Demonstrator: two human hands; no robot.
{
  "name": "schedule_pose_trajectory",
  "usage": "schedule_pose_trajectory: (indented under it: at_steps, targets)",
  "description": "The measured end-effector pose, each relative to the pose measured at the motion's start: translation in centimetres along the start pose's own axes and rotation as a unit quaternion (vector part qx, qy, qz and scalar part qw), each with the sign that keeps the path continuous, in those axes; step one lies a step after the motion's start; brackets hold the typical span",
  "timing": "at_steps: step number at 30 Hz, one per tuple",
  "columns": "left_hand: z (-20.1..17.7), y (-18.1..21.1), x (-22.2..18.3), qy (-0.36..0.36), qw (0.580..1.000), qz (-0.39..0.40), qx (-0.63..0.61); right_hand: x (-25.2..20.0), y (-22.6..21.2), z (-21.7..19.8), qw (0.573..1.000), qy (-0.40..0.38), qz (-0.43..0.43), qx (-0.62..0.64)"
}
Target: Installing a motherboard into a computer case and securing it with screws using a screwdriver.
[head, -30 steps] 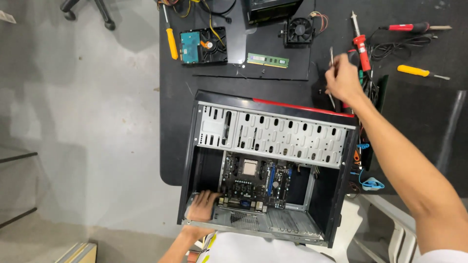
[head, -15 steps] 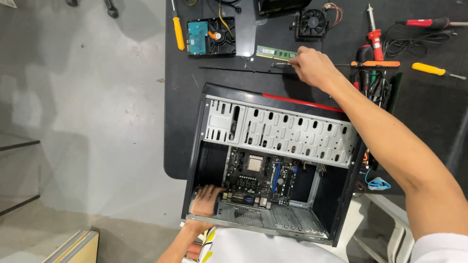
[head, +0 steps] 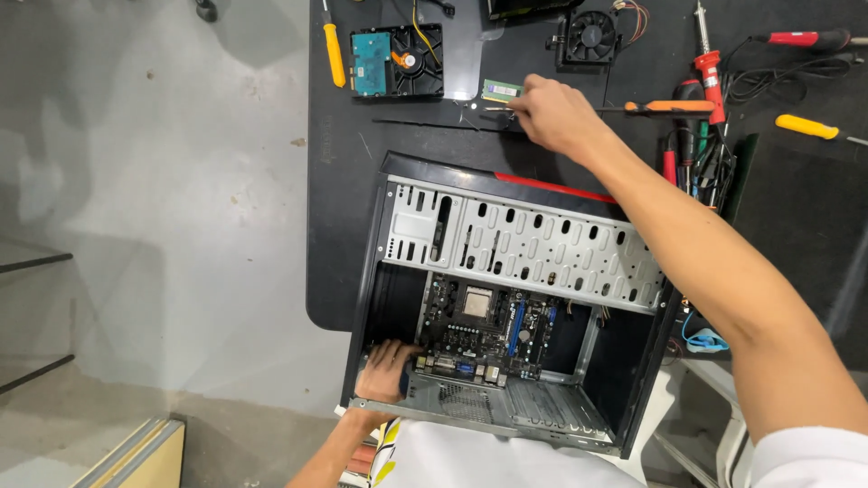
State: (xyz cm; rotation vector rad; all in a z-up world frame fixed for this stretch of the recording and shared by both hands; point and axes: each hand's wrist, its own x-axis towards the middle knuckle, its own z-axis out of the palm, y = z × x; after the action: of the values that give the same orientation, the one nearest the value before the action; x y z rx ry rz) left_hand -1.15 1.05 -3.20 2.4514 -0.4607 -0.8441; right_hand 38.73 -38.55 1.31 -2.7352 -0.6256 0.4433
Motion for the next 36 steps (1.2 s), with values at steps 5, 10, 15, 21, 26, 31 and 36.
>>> schedule_pose_trajectory:
  at_steps: [5, 10, 15, 21, 26, 31, 36]
  targets:
    - [1.7, -1.3, 0.0, 0.023, 0.999, 0.023, 0.022, 2.3, 0.1, 2.0, 1.000, 0.006, 0.001, -0.027]
    - [0.8, -0.6, 0.0, 0.010, 1.000, 0.010, 0.021, 2.7, 0.8, 2.8, 0.999, 0.004, 0.009, -0.042]
    - [1.5, -1.0, -0.3, 0.059, 0.997, 0.044, 0.031, 1.8, -1.0, 0.1, 0.999, -0.019, 0.028, 0.001]
    - [-0.5, 0.7, -1.8, 0.066, 0.996, 0.055, 0.026, -3.8, -3.5, -6.1, 0.998, 0.062, -0.014, 0.018]
    - [-3.4, 3.1, -6.1, -0.088, 0.988, -0.079, 0.099, -14.5, -9.1, -13.7, 0.987, 0.142, -0.050, 0.062]
    - [-21.5, 17.0, -7.0, -0.357, 0.913, -0.194, 0.029, -24.9, -15.9, -17.7, 0.981, 0.159, -0.069, 0.085]
    - [-21.5, 27.5, -4.0, 0.326, 0.892, 0.202, -0.241, -33.3, -20.6, -16.9, 0.957, 0.186, -0.104, 0.199]
